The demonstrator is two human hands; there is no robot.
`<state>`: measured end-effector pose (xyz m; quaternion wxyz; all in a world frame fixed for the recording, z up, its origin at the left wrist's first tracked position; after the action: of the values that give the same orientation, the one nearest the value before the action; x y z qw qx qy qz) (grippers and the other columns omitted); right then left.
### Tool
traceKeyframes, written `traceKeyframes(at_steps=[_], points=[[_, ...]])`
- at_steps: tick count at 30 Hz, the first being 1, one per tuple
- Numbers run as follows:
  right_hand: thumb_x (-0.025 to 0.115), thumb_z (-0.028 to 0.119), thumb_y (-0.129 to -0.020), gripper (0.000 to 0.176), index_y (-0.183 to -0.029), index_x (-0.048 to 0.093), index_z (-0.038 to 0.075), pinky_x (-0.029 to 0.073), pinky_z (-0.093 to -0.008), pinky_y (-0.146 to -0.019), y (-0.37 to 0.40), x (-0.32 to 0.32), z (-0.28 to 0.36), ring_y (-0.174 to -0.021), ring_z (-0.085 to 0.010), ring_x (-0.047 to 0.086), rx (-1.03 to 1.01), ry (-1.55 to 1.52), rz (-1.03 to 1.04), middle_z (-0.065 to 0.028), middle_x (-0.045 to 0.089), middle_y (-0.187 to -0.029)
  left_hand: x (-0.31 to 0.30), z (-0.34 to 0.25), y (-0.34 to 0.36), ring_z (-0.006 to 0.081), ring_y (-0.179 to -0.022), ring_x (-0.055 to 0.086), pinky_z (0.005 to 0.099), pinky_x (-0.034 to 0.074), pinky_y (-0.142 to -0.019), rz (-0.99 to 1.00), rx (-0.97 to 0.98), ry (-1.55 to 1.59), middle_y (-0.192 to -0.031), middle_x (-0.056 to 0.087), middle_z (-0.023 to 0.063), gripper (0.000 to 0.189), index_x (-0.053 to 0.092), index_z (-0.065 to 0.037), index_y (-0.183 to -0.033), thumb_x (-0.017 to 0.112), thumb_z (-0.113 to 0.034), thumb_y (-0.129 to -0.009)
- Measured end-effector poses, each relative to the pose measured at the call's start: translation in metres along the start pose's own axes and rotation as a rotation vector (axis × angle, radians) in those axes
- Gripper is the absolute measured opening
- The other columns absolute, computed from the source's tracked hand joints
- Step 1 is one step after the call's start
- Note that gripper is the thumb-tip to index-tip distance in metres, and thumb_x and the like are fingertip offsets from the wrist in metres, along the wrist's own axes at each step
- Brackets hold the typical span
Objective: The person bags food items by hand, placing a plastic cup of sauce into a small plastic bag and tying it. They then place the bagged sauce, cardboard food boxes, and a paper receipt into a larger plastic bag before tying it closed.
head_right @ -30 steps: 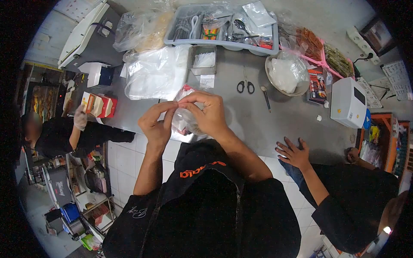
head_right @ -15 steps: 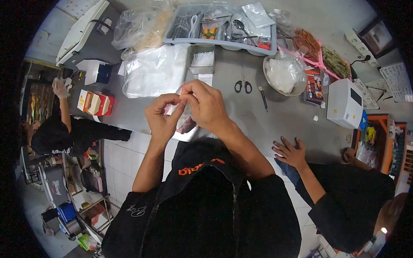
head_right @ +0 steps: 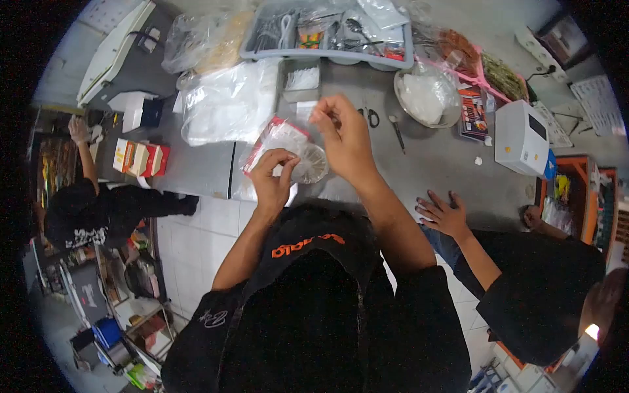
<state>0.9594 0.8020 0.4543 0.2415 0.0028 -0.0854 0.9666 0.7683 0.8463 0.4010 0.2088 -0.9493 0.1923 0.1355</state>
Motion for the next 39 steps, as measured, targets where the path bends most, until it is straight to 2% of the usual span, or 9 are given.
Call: traceKeyframes(at_steps=[3, 6, 9, 15, 16, 18, 26, 30, 39], points=[[0.071, 0.008, -0.089, 0.033, -0.118, 0.056, 0.003, 0.047, -0.0316, -0.081, 0.025, 0.003, -0.023, -0.097, -0.0166, 0.058, -0.105, 0.454, 0.239, -0.0052, 0.067, -0.099, -0.007, -0.027, -0.021, 0.0185, -0.079, 0.068, 0.0301, 0.053, -0.072, -0.051, 0.078, 0.023, -0.089, 0.072, 0.0113, 0.008, 0.073, 0.001, -0.088, 0.077, 0.003, -0.082], [0.078, 0.007, -0.075, 0.048, -0.121, 0.063, 0.007, 0.048, -0.0426, -0.092, 0.042, 0.038, -0.04, -0.113, -0.0338, 0.061, -0.112, 0.451, 0.26, -0.0133, 0.066, -0.121, -0.011, -0.055, -0.03, 0.0235, -0.082, 0.07, 0.0311, 0.055, -0.073, 0.006, 0.172, -0.044, -0.092, 0.072, 0.0126, 0.008, 0.073, 0.002, -0.091, 0.076, 0.002, -0.083], [0.073, 0.005, -0.079, 0.041, -0.119, 0.065, 0.007, 0.051, -0.0432, -0.091, 0.044, 0.062, -0.036, -0.107, -0.0374, 0.065, -0.343, 0.73, 0.248, -0.0157, 0.07, -0.114, -0.005, -0.07, -0.032, 0.0246, -0.084, 0.07, 0.034, 0.054, -0.077, 0.054, 0.221, -0.054, -0.089, 0.072, 0.0108, 0.008, 0.073, 0.001, -0.09, 0.075, 0.003, -0.083], [0.061, 0.0, -0.082, 0.024, -0.106, 0.066, 0.002, 0.053, -0.0386, -0.078, 0.044, 0.033, -0.063, -0.085, -0.0405, 0.069, 0.039, 0.02, 0.004, -0.0185, 0.072, -0.091, -0.031, -0.039, -0.026, 0.0346, -0.118, 0.059, 0.0443, 0.043, -0.106, 0.077, 0.18, -0.109, -0.129, 0.062, 0.0201, 0.072, 0.058, 0.001, -0.133, 0.089, -0.022, -0.072], [0.056, 0.008, -0.099, 0.012, -0.101, 0.064, -0.001, 0.047, -0.0299, -0.07, 0.047, 0.031, -0.048, -0.074, -0.0125, 0.056, -0.024, 0.054, -0.007, -0.011, 0.064, -0.082, -0.033, -0.024, -0.021, 0.0359, -0.122, 0.056, 0.0445, 0.041, -0.109, 0.118, 0.158, -0.171, -0.135, 0.057, 0.0214, 0.083, 0.051, 0.001, -0.139, 0.09, -0.025, -0.071], [0.057, 0.008, -0.098, 0.011, -0.1, 0.063, -0.001, 0.047, -0.0301, -0.07, 0.047, 0.026, -0.011, -0.074, -0.0123, 0.056, -0.099, 0.108, 0.024, -0.0114, 0.065, -0.082, -0.03, 0.012, -0.005, 0.0383, -0.13, 0.05, 0.0449, 0.037, -0.114, 0.202, 0.118, -0.306, -0.147, 0.047, 0.024, 0.103, 0.038, 0.002, -0.15, 0.092, -0.031, -0.068], [0.059, 0.003, -0.089, 0.009, -0.096, 0.064, -0.001, 0.046, -0.0278, -0.07, 0.05, -0.055, 0.028, -0.076, -0.0101, 0.056, 0.019, 0.247, -0.183, -0.0058, 0.065, -0.081, 0.071, 0.039, 0.042, 0.0346, -0.138, 0.047, 0.0452, 0.035, -0.116, 0.638, -0.335, 0.364, -0.151, 0.043, 0.0241, 0.1, 0.026, 0.005, -0.156, 0.085, -0.026, -0.081], [0.06, 0.004, -0.09, 0.008, -0.094, 0.065, -0.001, 0.046, -0.0266, -0.07, 0.071, -0.107, 0.053, -0.077, -0.0083, 0.055, 0.061, 0.307, -0.322, -0.0019, 0.064, -0.081, 0.101, 0.033, 0.04, 0.0363, -0.138, 0.049, 0.0445, 0.034, -0.117, 0.695, -0.213, 0.511, -0.151, 0.045, 0.0266, 0.091, 0.028, 0.007, -0.155, 0.071, -0.042, -0.091], [0.064, 0.009, -0.089, 0.015, -0.095, 0.071, -0.003, 0.049, -0.0293, -0.072, 0.101, -0.244, 0.12, -0.077, -0.0102, 0.06, 0.289, 0.755, -0.675, -0.006, 0.068, -0.078, 0.131, 0.059, 0.039, 0.0355, -0.115, 0.063, 0.0429, 0.048, -0.102, 0.654, 0.193, 0.189, -0.123, 0.067, 0.0205, 0.04, 0.065, 0.002, -0.119, 0.074, -0.008, -0.081]])
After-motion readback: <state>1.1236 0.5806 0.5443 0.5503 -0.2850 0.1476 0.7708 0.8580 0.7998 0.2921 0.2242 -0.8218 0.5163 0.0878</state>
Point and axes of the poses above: each hand's wrist, its own y-axis away from the middle knuckle, its own x-axis out of the palm, z = x × y, the point moved 8 cm from there along -y, towards the middle knuckle
